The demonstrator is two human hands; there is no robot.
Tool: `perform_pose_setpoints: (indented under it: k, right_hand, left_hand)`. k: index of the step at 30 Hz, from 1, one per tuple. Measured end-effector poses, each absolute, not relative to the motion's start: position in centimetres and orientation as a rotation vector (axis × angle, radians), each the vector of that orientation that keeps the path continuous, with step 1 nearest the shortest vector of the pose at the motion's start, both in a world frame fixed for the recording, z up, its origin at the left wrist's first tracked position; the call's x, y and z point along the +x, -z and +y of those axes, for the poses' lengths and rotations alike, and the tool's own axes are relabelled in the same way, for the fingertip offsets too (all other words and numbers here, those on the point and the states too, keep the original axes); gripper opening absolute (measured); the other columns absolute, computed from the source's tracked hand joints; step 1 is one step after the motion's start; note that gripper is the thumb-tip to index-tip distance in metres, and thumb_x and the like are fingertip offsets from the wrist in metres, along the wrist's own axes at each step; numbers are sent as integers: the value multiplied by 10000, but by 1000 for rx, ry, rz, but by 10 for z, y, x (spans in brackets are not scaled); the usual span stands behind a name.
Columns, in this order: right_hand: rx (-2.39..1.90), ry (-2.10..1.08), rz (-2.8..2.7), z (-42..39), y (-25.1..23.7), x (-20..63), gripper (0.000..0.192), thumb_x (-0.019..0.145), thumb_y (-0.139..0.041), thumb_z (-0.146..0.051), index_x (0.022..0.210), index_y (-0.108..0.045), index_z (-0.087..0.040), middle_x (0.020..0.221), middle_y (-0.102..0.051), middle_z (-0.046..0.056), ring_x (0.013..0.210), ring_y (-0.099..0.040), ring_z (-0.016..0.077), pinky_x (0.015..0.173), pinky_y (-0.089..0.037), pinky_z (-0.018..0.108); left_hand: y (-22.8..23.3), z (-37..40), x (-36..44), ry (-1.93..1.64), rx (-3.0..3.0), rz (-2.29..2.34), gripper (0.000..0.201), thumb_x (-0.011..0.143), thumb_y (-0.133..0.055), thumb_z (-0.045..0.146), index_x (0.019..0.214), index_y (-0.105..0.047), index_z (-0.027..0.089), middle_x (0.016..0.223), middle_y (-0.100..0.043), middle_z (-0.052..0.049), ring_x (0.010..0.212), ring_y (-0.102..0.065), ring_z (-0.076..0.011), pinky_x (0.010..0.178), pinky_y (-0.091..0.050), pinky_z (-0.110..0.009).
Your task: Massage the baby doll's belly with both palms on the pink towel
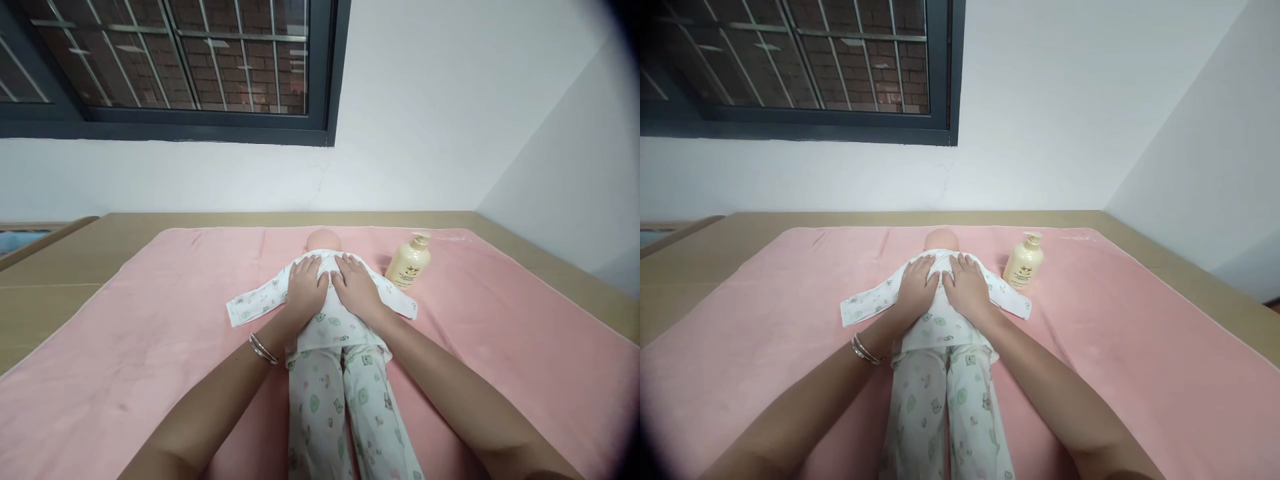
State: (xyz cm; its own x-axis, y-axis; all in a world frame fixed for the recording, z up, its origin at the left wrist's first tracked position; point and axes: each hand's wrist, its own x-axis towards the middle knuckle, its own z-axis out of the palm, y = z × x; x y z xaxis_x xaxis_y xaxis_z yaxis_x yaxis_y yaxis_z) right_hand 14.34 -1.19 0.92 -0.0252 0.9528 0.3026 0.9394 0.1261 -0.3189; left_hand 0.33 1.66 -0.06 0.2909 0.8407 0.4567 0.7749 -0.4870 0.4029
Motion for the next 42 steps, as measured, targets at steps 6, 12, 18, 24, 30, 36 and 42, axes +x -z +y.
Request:
perform_pose_setpoints:
  k: [6, 12, 18, 24, 30, 36, 42]
  right_hand:
    - [-1807, -34, -1959, -15, -8, 142, 522, 978, -278, -380, 1413, -404, -119, 1483, -386, 145, 1392, -282, 275, 1134, -189, 443]
    - [-1808, -35, -1964, -16, -9, 142, 514, 978, -277, -365, 1411, -399, -116, 1483, -383, 151, 1388, -287, 283, 1130, -190, 466]
    - [-1903, 41, -1973, -28, -15, 128, 523, 981, -266, -339, 1414, -388, -73, 1443, -428, 191, 1365, -326, 310, 1110, -225, 472]
    - [-1875, 67, -2006, -32, -19, 128, 503, 974, -277, -315, 1399, -425, -90, 1397, -489, 175, 1337, -384, 293, 1091, -282, 403]
    - [-1795, -79, -2110, -15, -23, 150, 566, 981, -270, -403, 1431, -373, -76, 1490, -367, 161, 1396, -293, 271, 1124, -248, 394]
    - [-1855, 54, -2152, -37, -25, 131, 550, 973, -269, -324, 1424, -370, -27, 1461, -392, 212, 1378, -320, 311, 1121, -240, 437]
    - [-1814, 82, -2191, -56, -30, 119, 491, 955, -310, -290, 1373, -458, -80, 1428, -448, 189, 1350, -365, 318, 1094, -289, 437]
  left_hand:
    - [2, 17, 3, -985, 2424, 1525, 438, 906, -398, 272, 1302, -515, 125, 1368, -543, -114, 1310, -430, -261, 1145, -243, -477]
    - [-2, 21, -1, -969, 2424, 1503, 464, 884, -451, 324, 1305, -510, 139, 1362, -544, -126, 1294, -448, -265, 1134, -263, -477]
    - [-4, 29, -5, -878, 2437, 1503, 504, 880, -457, 352, 1337, -476, 138, 1424, -476, -137, 1346, -387, -273, 1138, -247, -477]
    - [-10, 11, 1, -812, 2509, 1588, 460, 926, -366, 289, 1331, -472, 98, 1382, -504, -176, 1316, -418, -299, 1103, -286, -505]
    - [-16, -19, 7, -715, 2720, 1483, 391, 860, -396, 141, 1214, -554, 87, 1210, -604, -215, 1249, -486, -328, 1046, -358, -490]
    - [-27, 0, -2, -790, 2605, 1446, 348, 940, -313, 239, 1132, -584, 134, 1193, -625, -155, 1183, -534, -267, 1018, -395, -433]
    - [-24, 28, -10, -877, 2449, 1304, 399, 982, -210, 286, 1050, -591, 188, 1117, -662, -80, 1058, -593, -196, 970, -437, -370]
